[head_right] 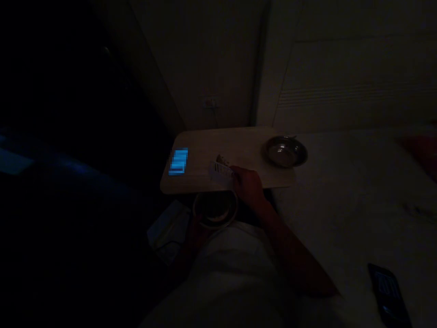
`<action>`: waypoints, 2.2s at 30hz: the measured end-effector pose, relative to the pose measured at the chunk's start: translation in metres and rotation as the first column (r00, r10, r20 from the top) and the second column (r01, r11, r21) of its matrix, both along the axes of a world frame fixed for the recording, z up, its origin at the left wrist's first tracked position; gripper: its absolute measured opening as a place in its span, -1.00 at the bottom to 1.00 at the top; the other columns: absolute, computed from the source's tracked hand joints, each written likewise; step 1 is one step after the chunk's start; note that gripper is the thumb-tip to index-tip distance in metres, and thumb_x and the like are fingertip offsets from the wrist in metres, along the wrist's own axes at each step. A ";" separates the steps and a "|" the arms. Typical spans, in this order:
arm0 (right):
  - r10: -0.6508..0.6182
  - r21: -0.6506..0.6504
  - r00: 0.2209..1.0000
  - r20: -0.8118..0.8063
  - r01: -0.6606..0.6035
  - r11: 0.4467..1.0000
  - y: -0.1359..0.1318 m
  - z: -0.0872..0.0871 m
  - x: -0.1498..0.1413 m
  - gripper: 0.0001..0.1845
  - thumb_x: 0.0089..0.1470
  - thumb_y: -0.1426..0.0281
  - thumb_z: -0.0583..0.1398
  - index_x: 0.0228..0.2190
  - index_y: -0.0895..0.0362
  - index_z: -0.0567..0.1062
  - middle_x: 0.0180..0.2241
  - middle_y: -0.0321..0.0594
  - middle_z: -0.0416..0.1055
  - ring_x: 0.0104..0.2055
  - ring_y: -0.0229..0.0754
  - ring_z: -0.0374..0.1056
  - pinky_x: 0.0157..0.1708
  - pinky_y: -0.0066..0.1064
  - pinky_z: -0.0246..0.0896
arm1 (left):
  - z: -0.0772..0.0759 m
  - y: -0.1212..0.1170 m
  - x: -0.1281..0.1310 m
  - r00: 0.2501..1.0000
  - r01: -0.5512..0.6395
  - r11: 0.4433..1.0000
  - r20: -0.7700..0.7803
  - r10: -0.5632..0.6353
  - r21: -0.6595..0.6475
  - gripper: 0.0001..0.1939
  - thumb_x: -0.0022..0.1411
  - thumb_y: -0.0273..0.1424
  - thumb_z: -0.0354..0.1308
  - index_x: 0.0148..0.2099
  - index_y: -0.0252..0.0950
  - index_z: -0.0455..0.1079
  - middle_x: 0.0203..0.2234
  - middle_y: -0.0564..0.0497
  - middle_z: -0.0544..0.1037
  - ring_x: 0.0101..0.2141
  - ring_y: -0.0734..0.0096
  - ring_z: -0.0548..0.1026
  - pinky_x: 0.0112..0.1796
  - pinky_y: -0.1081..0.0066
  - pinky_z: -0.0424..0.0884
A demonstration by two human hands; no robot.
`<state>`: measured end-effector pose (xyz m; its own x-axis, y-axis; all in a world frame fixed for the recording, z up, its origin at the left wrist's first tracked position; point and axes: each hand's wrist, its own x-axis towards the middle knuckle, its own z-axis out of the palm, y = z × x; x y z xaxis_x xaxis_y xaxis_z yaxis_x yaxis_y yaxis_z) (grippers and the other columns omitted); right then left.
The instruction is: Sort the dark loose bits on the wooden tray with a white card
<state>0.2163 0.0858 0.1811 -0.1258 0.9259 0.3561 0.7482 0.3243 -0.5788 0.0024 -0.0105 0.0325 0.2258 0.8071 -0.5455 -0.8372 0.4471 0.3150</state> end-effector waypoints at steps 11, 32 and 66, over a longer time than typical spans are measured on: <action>0.045 -0.010 0.999 0.003 -0.045 0.999 0.000 0.002 0.000 -0.61 0.18 0.45 0.11 -0.01 0.07 0.59 -0.10 -0.12 0.61 -0.14 -0.01 0.56 -0.10 -0.26 0.42 | -0.007 -0.001 -0.004 0.999 -0.013 1.000 -0.040 0.012 -0.013 -0.57 0.21 -0.40 0.15 0.13 -0.29 0.44 -0.11 -0.11 0.68 0.12 0.02 0.48 0.26 0.03 0.16; 0.065 -0.001 0.998 0.016 -0.065 0.998 0.000 0.005 -0.003 -0.62 0.20 0.46 0.11 0.00 0.09 0.58 -0.06 -0.11 0.59 -0.09 0.01 0.56 -0.04 -0.23 0.41 | 0.006 0.000 0.001 1.000 0.011 1.000 0.000 -0.011 -0.004 -0.51 0.20 -0.38 0.13 0.18 -0.31 0.42 -0.08 -0.14 0.66 0.10 0.00 0.50 0.23 -0.03 0.19; -0.058 -0.037 0.996 -0.065 0.055 0.998 -0.006 -0.008 0.009 -0.64 0.16 0.43 0.14 -0.04 0.10 0.59 -0.15 -0.09 0.63 -0.17 -0.02 0.57 -0.12 -0.25 0.44 | 0.000 0.001 -0.001 0.997 -0.069 0.997 0.043 0.070 -0.024 -0.51 0.23 -0.48 0.06 0.20 -0.32 0.42 -0.11 -0.12 0.68 0.09 0.04 0.51 0.23 0.02 0.20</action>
<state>0.2256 0.0796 0.1733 -0.0502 0.9430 0.3291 0.7244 0.2612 -0.6380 0.0014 -0.0095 0.0323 0.1943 0.8096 -0.5540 -0.8792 0.3941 0.2677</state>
